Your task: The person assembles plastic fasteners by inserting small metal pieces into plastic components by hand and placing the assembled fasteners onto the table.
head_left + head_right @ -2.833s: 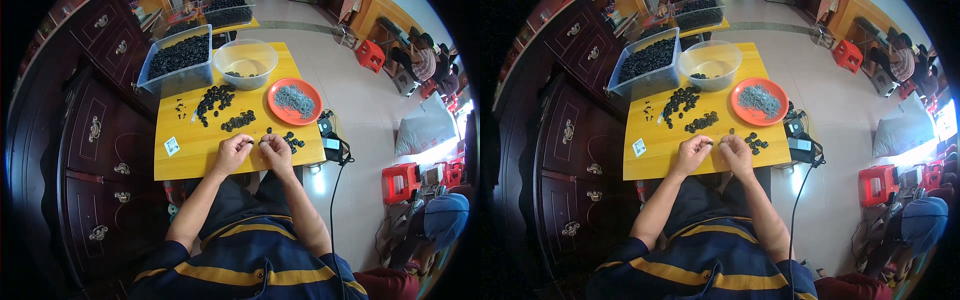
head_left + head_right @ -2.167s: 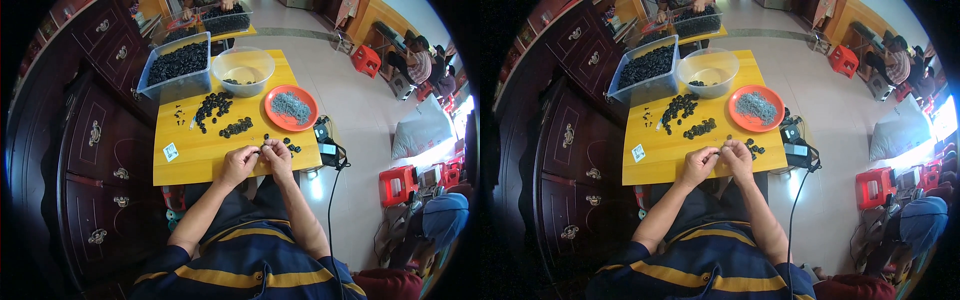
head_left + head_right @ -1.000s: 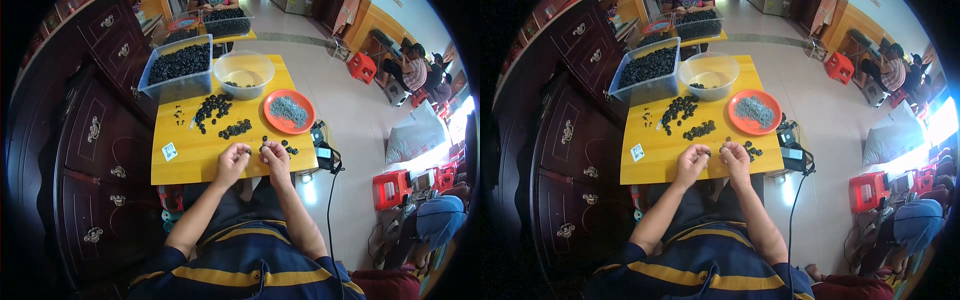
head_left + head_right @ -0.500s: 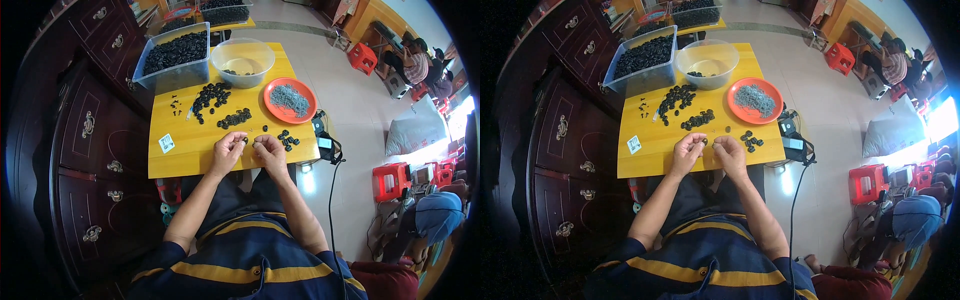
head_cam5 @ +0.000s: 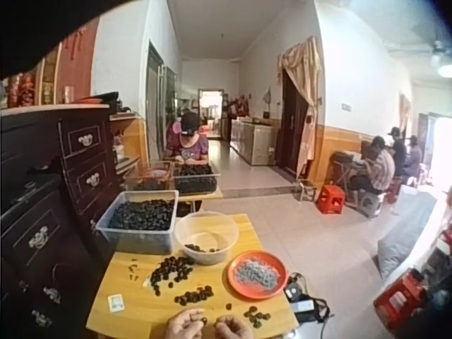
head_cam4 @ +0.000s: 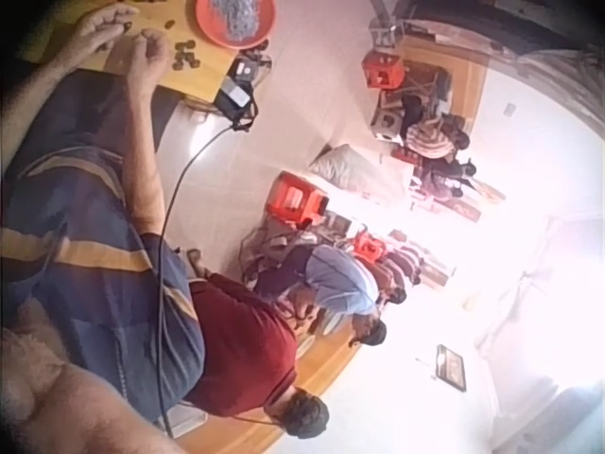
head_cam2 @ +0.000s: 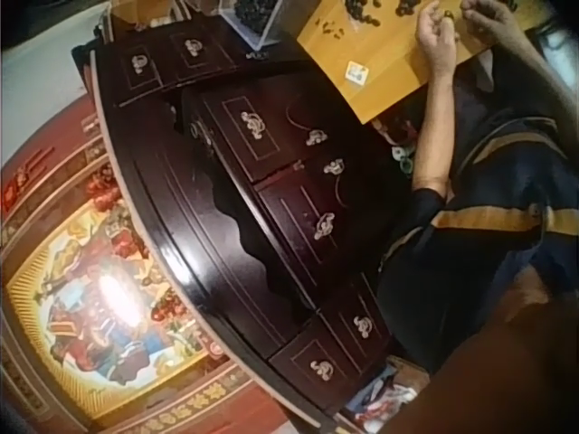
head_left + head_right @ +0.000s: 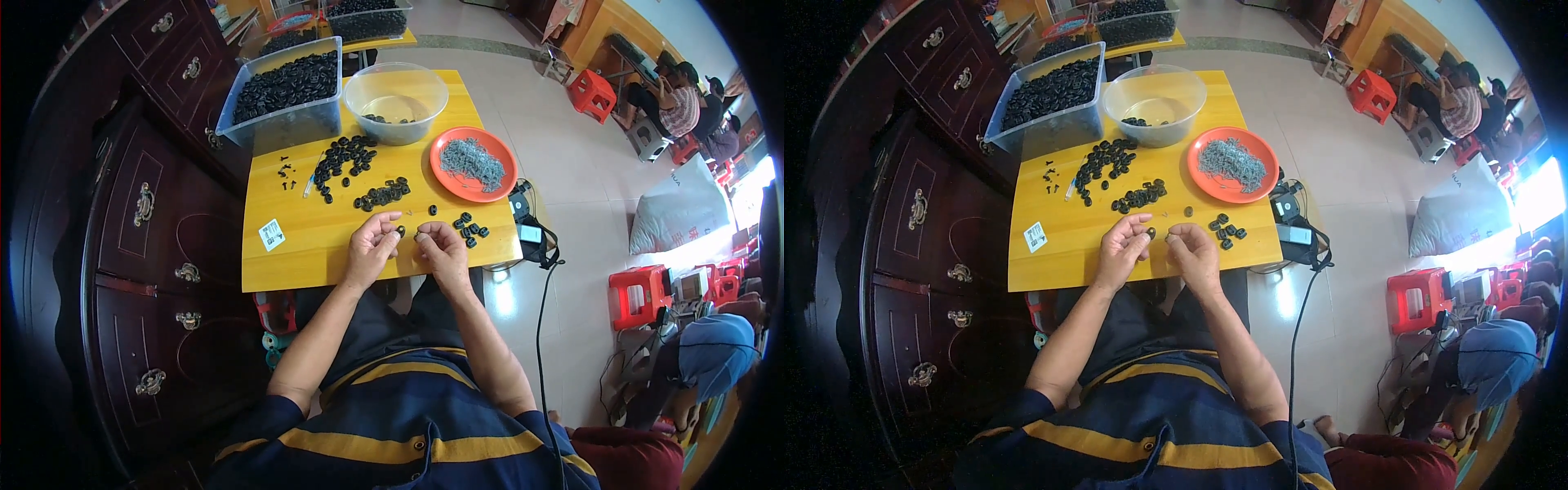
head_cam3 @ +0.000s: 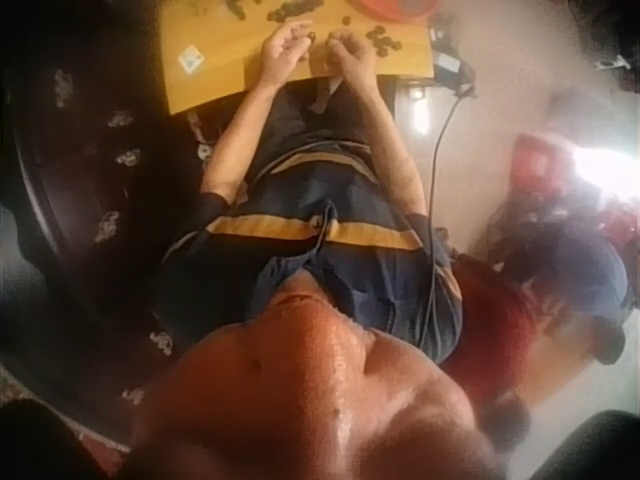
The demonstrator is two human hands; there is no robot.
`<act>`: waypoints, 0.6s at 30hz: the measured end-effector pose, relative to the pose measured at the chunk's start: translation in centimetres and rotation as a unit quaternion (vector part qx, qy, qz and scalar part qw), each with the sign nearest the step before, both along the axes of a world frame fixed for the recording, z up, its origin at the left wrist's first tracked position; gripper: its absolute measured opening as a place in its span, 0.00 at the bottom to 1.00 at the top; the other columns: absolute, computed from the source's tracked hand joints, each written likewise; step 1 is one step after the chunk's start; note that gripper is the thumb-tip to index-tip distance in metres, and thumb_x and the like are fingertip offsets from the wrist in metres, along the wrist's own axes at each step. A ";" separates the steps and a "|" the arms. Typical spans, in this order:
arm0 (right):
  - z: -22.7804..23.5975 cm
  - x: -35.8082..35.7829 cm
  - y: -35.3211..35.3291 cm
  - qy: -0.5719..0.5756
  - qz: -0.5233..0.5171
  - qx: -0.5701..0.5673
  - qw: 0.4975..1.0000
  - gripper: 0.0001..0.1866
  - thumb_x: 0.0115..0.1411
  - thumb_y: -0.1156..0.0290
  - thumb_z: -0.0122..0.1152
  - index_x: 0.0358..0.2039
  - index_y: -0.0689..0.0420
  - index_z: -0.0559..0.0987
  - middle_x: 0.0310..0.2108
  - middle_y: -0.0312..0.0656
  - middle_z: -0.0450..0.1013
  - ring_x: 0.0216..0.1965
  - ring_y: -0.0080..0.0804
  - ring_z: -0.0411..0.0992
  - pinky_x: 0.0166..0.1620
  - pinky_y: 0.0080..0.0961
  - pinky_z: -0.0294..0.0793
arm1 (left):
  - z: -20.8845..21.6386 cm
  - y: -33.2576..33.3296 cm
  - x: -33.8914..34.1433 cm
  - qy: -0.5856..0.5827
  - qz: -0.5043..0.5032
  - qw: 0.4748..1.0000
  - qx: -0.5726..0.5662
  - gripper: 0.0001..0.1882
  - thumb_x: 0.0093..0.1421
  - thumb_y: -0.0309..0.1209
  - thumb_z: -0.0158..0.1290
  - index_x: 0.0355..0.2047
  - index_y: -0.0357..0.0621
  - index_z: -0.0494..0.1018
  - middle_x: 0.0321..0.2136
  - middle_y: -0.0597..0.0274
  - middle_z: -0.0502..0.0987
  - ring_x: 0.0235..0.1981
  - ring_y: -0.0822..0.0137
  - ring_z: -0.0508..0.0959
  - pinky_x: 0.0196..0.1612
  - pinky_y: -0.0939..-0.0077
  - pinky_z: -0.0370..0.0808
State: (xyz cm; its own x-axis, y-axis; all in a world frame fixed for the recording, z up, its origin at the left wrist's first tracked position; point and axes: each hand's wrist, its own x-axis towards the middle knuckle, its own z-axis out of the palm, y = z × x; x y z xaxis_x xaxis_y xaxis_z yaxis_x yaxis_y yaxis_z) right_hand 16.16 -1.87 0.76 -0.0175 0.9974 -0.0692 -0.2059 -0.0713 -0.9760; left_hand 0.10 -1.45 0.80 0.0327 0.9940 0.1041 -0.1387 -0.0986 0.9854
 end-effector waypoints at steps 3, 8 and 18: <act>0.4 0.2 0.0 0.031 -0.023 -0.019 0.999 0.06 0.63 0.76 0.59 0.41 0.60 0.75 0.30 0.33 0.73 0.28 0.17 0.70 0.33 0.15 0.69 | 0.0 -0.2 0.0 -0.011 -0.029 0.999 -0.034 0.13 0.62 0.22 0.52 0.48 0.38 0.74 0.30 0.69 0.76 0.24 0.83 0.72 0.29 0.87 0.73; 0.2 0.0 0.3 0.119 -0.071 -0.004 0.990 0.06 0.63 0.76 0.59 0.42 0.59 0.76 0.33 0.33 0.73 0.30 0.18 0.70 0.35 0.15 0.69 | 1.0 -1.3 2.2 -0.017 -0.069 0.995 -0.063 0.09 0.61 0.20 0.52 0.43 0.39 0.73 0.29 0.69 0.76 0.25 0.83 0.73 0.29 0.87 0.71; 1.2 -0.3 -0.1 0.220 -0.116 -0.028 0.968 0.05 0.64 0.77 0.58 0.41 0.58 0.75 0.32 0.32 0.73 0.30 0.18 0.71 0.34 0.13 0.72 | 0.2 -2.6 4.8 0.064 -0.127 0.990 -0.024 0.05 0.60 0.20 0.55 0.33 0.40 0.70 0.28 0.72 0.74 0.31 0.81 0.75 0.34 0.84 0.74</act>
